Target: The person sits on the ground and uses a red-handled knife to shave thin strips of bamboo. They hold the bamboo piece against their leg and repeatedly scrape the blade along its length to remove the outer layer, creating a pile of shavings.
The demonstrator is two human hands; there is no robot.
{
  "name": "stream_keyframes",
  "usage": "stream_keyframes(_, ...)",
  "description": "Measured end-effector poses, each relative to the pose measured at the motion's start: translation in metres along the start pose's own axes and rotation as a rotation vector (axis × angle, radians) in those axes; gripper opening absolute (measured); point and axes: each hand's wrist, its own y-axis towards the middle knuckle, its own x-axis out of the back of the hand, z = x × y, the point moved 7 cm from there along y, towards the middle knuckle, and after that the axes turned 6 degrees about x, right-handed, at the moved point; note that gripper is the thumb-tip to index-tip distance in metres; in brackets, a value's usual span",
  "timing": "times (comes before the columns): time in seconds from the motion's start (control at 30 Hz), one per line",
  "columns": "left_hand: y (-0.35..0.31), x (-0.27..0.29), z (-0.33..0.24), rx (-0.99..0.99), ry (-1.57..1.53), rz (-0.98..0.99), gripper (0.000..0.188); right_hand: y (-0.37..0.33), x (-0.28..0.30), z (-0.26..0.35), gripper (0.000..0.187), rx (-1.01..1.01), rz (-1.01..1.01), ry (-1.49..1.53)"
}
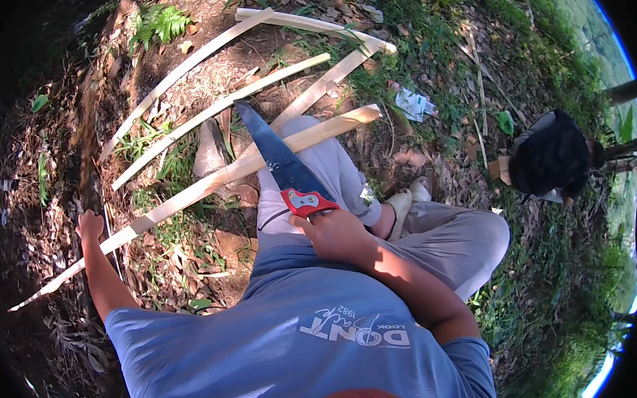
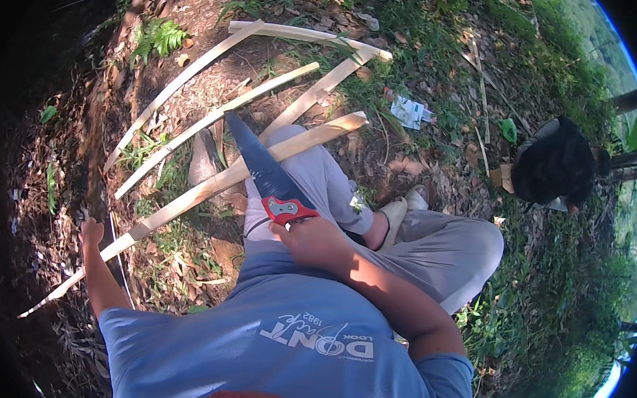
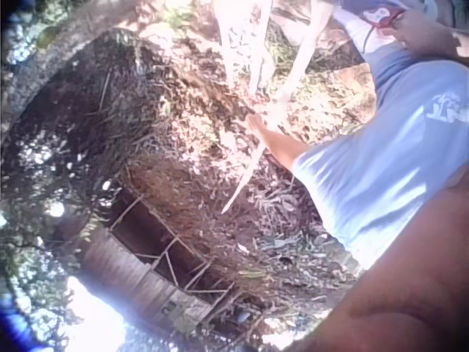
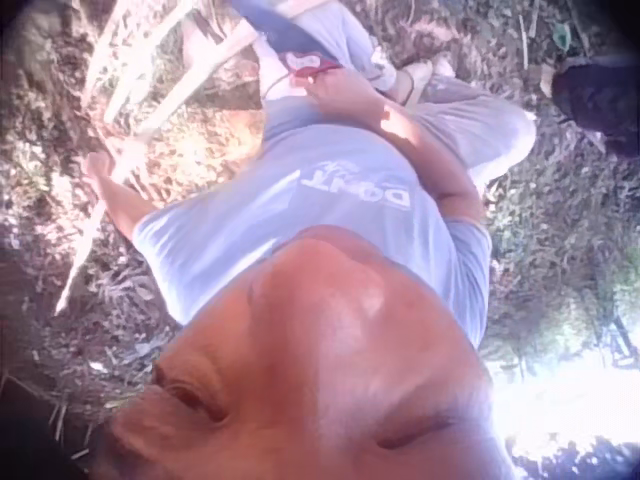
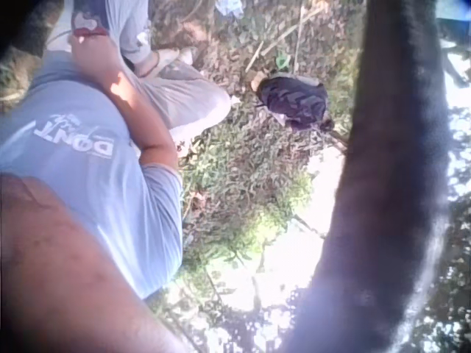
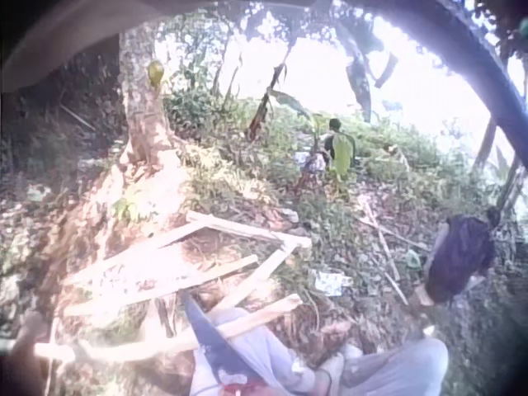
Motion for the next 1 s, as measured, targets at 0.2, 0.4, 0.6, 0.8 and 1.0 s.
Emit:
stream_keyframes(0.2,-0.131,0.189,-0.301,-0.724,-0.648,-0.28,0.034,-0.037,0.039,-0.005,0.07,-0.276,-0.148,0.273)
stream_keyframes(0.4,-0.343,0.273,-0.48,-1.239,-0.959,-0.622,0.03,-0.124,0.11,-0.001,0.078,-0.593,-0.53,0.57)
stream_keyframes(0.6,-0.455,0.184,-0.626,-1.308,-0.647,-0.052,0.051,-0.234,0.139,0.036,0.077,-0.9,-1.003,0.604)
stream_keyframes(0.8,-0.459,0.132,-0.668,-1.279,-0.625,0.151,0.056,-0.261,0.14,0.051,0.075,-0.929,-1.244,0.574)
stream_keyframes(1.0,-0.496,0.156,-0.647,-1.396,-0.439,0.512,0.053,-0.238,0.135,0.035,0.072,-0.81,-1.259,0.737)
